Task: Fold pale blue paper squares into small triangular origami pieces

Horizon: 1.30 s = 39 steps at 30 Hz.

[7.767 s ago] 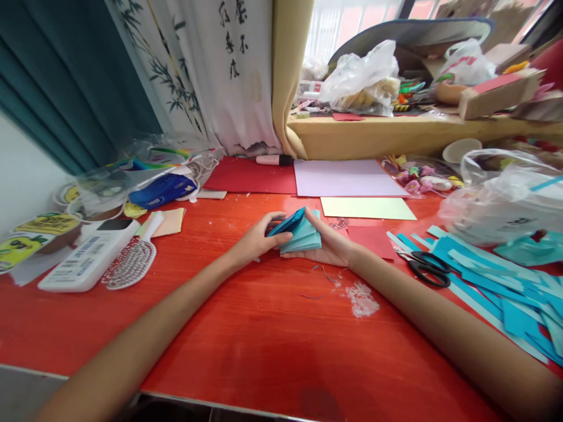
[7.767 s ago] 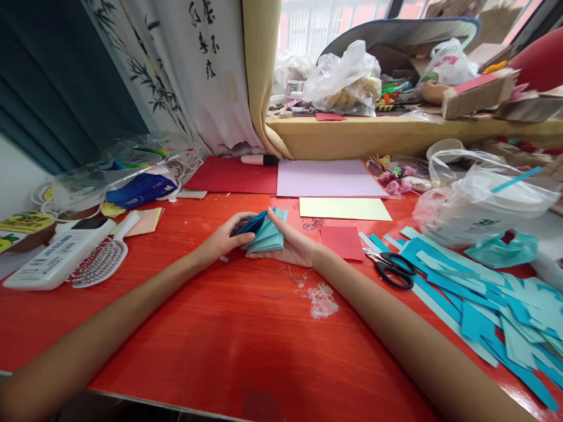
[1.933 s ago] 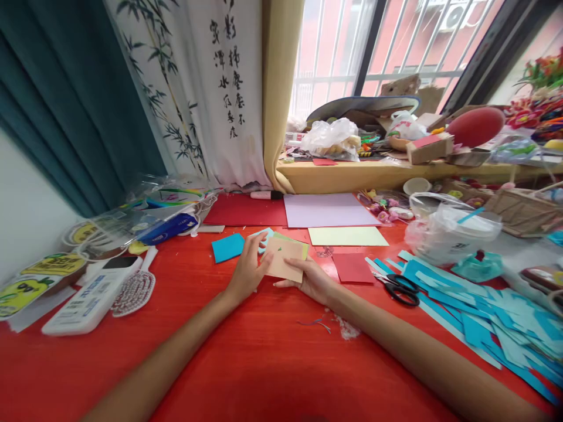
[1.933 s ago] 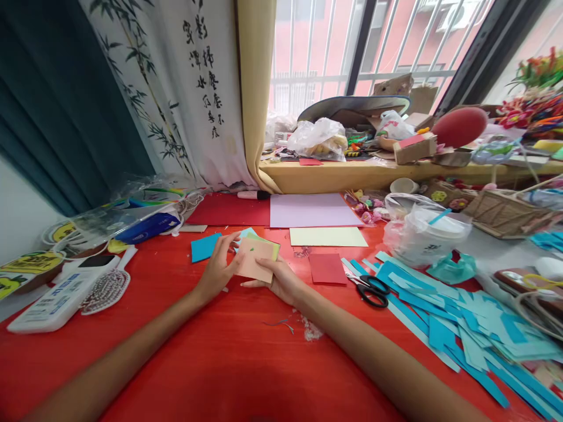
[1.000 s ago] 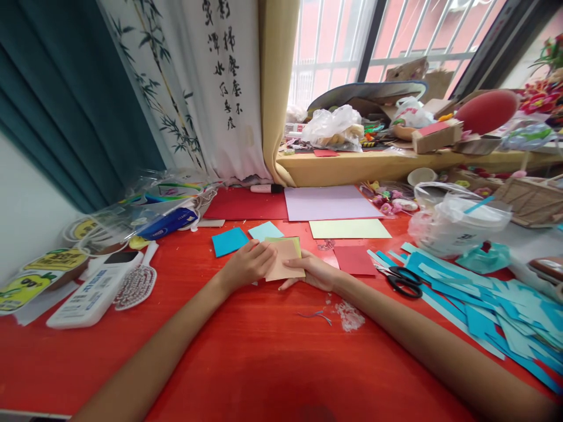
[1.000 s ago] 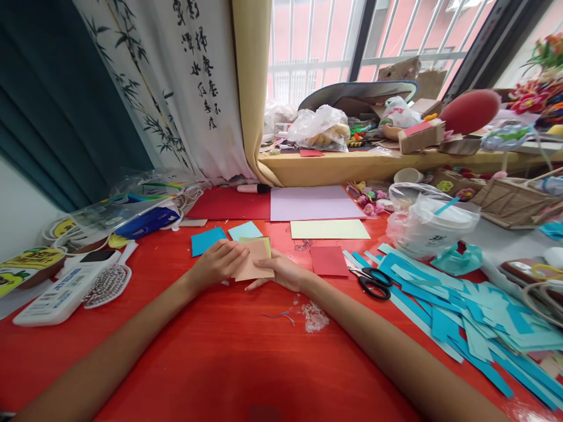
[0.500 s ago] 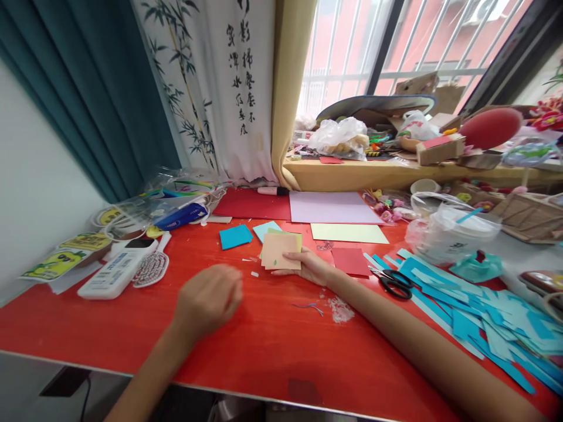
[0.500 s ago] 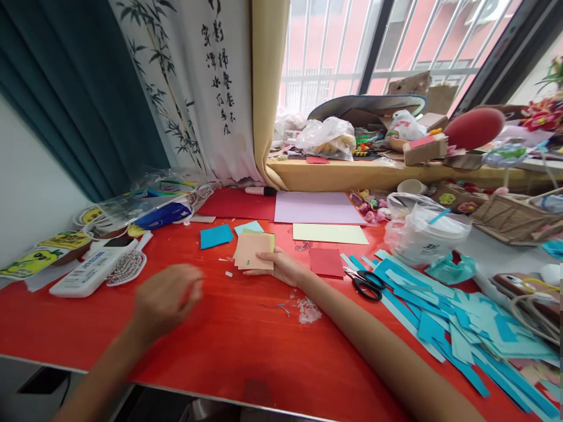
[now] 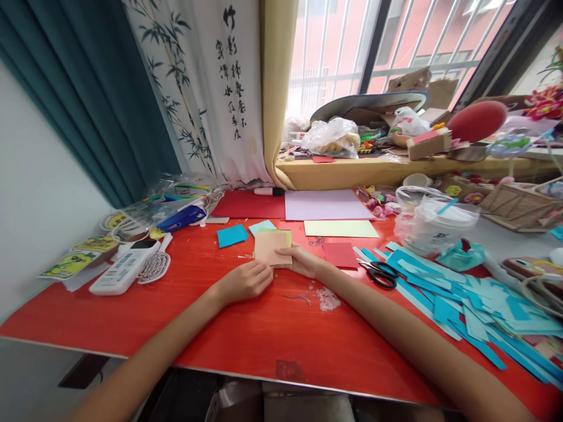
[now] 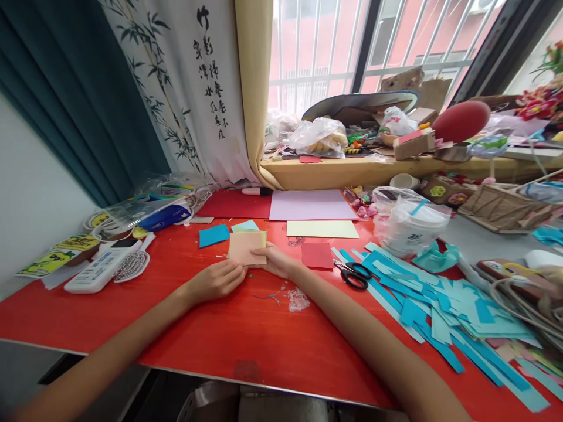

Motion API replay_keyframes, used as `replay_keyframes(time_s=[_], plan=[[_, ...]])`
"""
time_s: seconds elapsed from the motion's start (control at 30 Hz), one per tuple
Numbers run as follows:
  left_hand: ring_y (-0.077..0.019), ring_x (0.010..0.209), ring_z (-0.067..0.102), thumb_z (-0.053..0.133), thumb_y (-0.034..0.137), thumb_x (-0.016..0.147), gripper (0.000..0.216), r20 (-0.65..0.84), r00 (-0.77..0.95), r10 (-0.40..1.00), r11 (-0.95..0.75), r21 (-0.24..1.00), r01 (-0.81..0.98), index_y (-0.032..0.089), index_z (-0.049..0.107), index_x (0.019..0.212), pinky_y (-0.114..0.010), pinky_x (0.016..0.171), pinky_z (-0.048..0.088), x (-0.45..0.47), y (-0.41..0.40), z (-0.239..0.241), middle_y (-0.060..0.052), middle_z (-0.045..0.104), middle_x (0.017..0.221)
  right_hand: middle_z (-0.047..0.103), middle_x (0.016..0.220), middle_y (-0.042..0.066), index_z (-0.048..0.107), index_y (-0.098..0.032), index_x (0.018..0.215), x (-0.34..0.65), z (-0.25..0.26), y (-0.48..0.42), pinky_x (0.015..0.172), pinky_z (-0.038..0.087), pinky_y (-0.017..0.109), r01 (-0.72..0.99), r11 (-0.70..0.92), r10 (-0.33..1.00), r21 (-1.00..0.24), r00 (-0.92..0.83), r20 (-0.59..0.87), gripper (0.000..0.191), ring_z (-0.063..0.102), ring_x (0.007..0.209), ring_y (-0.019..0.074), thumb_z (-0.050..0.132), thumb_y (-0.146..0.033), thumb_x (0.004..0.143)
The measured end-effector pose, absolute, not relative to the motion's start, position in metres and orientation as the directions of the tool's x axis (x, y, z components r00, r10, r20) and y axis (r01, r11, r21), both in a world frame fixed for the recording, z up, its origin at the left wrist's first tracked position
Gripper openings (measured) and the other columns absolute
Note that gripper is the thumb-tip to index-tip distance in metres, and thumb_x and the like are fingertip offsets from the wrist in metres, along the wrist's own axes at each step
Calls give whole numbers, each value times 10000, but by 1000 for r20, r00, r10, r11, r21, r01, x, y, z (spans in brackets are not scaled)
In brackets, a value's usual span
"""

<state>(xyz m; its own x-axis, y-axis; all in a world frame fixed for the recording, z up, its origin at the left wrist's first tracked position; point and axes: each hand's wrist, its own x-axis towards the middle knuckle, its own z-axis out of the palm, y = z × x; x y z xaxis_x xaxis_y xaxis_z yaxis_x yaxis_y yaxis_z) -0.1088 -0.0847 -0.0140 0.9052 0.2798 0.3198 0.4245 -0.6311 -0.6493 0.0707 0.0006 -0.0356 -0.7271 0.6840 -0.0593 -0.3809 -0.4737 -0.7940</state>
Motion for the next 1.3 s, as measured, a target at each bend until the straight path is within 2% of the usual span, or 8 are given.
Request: replay_keyframes(time_s=[0.27,0.57,0.63,0.77,0.97,1.07,1.17,1.3], plan=[[-177,1148,575,354,-7,836,464,335,708,622,-720,-111,685,130,538,1239,-340,949,514,-101,-113,-25,-95,622,1228,671,1068,132,544,-82,1139,72,-30,-5,919,517,386,-426,-467,707,-775,-706,-38,355,658,977,216,582,-98,787],[-172,1130,585,335,-27,751,698,433,639,636,-639,-169,750,192,376,1412,-300,893,537,-141,-244,-23,-35,656,1190,671,1079,130,527,-124,1163,69,-34,0,922,521,433,-433,-482,691,-762,-723,-27,403,640,1032,231,603,-102,768],[-159,1021,628,350,-12,748,648,501,581,642,-588,-165,792,230,494,1331,-289,824,540,-152,-266,-20,-9,701,1092,668,1086,132,524,-129,1172,70,-34,-1,924,520,442,-427,-485,678,-763,-734,-20,414,636,1040,235,611,-111,767],[-173,794,636,384,-9,737,400,526,633,567,-575,-298,762,243,689,799,-329,756,511,-166,-267,-3,0,725,763,662,1094,143,525,-117,1169,71,-32,-4,928,516,450,-422,-473,682,-773,-731,-18,418,641,1033,244,608,-99,760],[-222,899,604,423,18,801,262,513,660,549,-508,-422,751,132,654,847,-351,774,505,-144,-161,17,-97,675,927,672,1061,131,551,-111,1128,70,-29,-8,918,523,430,-416,-455,714,-788,-699,-43,403,659,987,232,601,-57,732],[-240,1032,567,461,162,875,240,566,526,635,-485,-238,841,124,595,1071,-398,875,488,-122,-87,14,-138,595,1117,686,1039,106,572,-120,1097,73,-29,-11,927,518,401,-426,-429,741,-797,-670,-40,378,663,969,218,601,-47,726],[-224,1104,538,535,277,865,311,656,303,691,-504,138,852,144,541,1146,-387,960,448,-107,-36,4,-114,551,1140,695,1022,80,590,-140,1070,78,-31,-13,936,509,370,-442,-412,768,-797,-639,-43,370,661,969,204,622,-49,713],[-173,1013,562,446,271,918,255,697,194,690,-495,260,829,157,515,1135,-331,895,477,-96,-16,-15,-76,574,1059,702,990,70,605,-153,1016,81,-32,-12,913,517,363,-453,-403,784,-795,-619,-44,340,656,974,206,652,-63,692]])
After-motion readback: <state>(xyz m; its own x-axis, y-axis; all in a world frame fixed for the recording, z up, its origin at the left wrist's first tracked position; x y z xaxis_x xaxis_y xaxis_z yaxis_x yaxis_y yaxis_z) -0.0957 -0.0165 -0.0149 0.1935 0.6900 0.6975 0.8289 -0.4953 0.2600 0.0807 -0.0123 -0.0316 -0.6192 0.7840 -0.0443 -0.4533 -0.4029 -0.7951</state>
